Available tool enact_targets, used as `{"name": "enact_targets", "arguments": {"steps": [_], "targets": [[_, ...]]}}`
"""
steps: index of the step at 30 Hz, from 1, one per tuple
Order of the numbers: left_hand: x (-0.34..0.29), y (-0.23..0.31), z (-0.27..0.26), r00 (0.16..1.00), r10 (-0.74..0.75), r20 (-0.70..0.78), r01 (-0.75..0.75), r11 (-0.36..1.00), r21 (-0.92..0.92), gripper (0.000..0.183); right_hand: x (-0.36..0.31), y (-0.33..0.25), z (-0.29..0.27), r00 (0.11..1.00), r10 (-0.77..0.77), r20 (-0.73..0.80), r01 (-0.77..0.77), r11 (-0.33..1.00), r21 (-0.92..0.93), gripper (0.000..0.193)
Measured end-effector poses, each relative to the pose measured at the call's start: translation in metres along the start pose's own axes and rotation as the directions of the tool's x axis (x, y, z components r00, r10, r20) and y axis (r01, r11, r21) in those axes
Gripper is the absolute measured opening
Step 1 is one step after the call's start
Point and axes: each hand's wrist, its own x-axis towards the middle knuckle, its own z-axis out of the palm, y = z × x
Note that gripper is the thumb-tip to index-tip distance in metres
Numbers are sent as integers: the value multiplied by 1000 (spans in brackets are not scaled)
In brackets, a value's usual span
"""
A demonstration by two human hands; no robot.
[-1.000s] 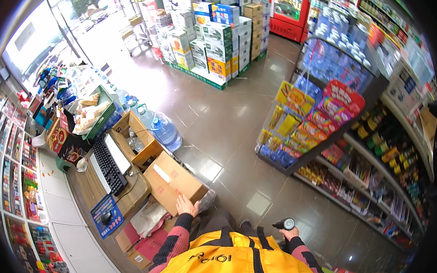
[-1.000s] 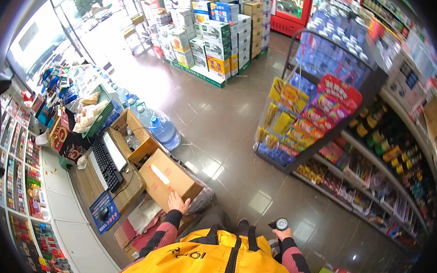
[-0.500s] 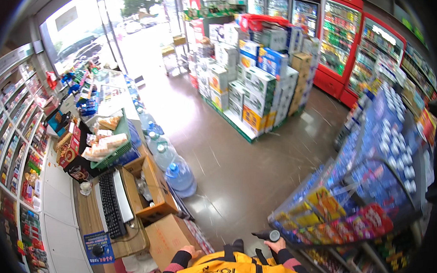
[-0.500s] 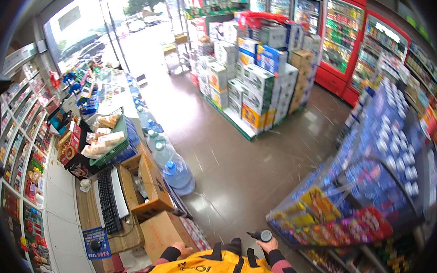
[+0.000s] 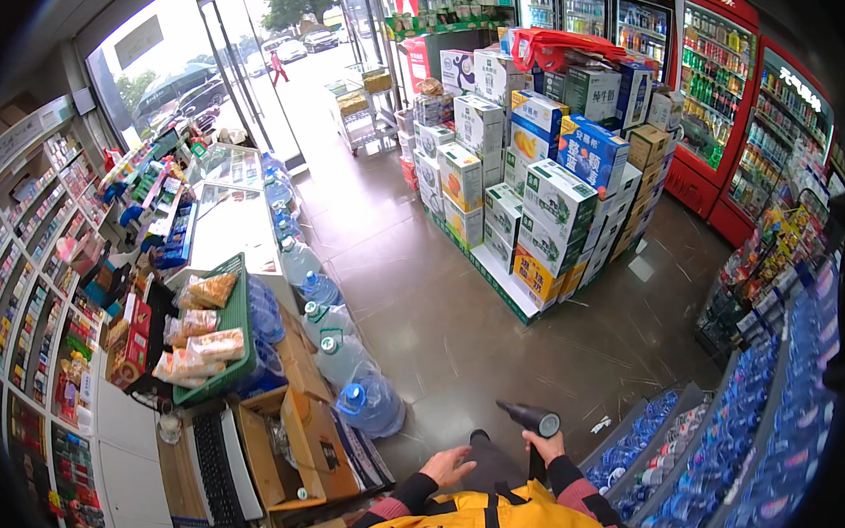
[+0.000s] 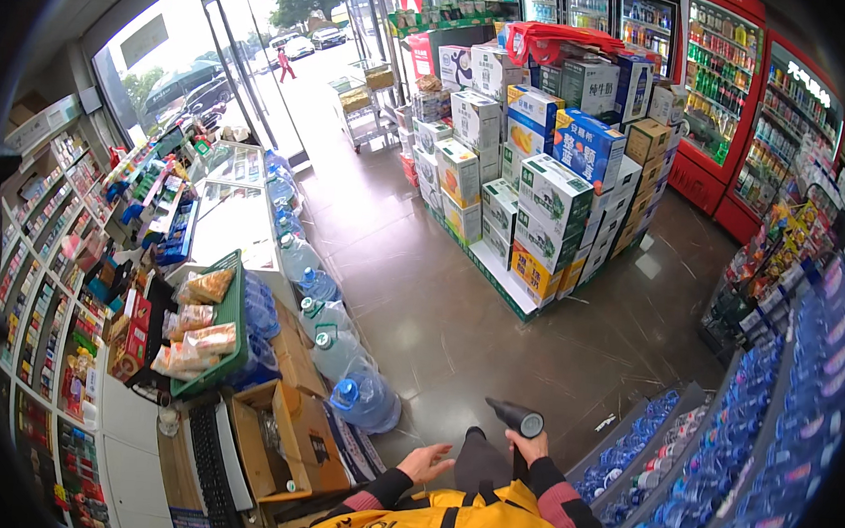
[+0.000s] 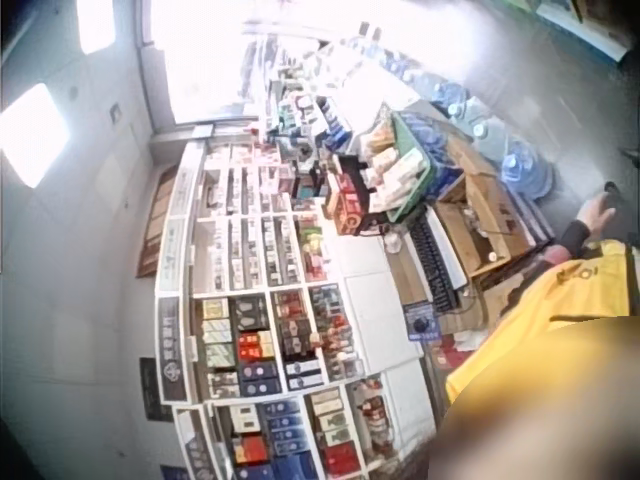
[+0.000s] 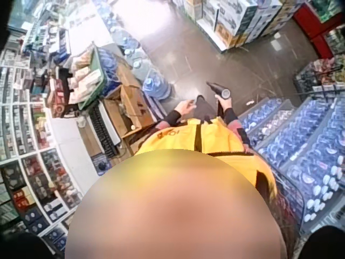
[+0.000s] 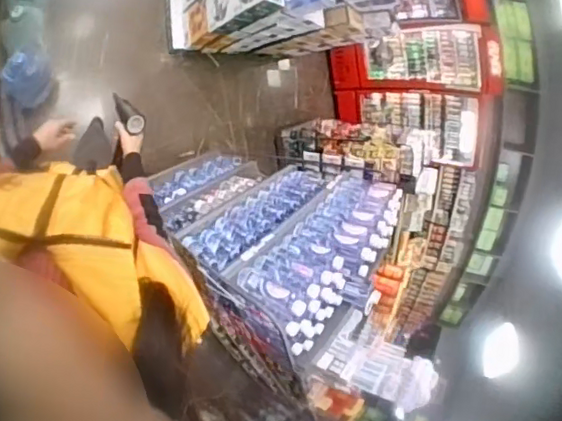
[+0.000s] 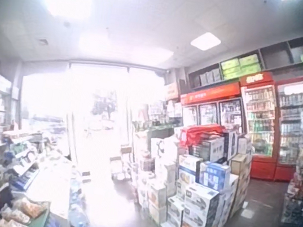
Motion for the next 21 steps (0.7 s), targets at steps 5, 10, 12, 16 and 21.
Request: {"name": "enact_targets", "arguments": {"steps": [5, 10, 12, 16, 21], "targets": [[105, 30, -84, 986, 123, -113, -109, 987, 119, 68, 106, -126, 76, 978, 59, 201, -111, 959, 261, 18], [175, 38, -151, 937, 31, -348, -17, 999, 44, 70, 186, -211, 186, 877, 85, 472, -277, 893, 355, 25], [202, 29, -183, 917, -185, -353, 177, 983, -55, 63, 212, -228, 226, 834, 58, 548, -307, 875, 375, 30], [270, 3, -256, 822, -212, -528, 184, 977, -107, 61, 273, -249, 289, 806, 17, 592, -270, 900, 341, 38], [365, -15, -364, 830, -170, -531, 67, 976, -209, 65, 353, -316, 348, 847, -67, 527, -62, 973, 224, 53]]}}
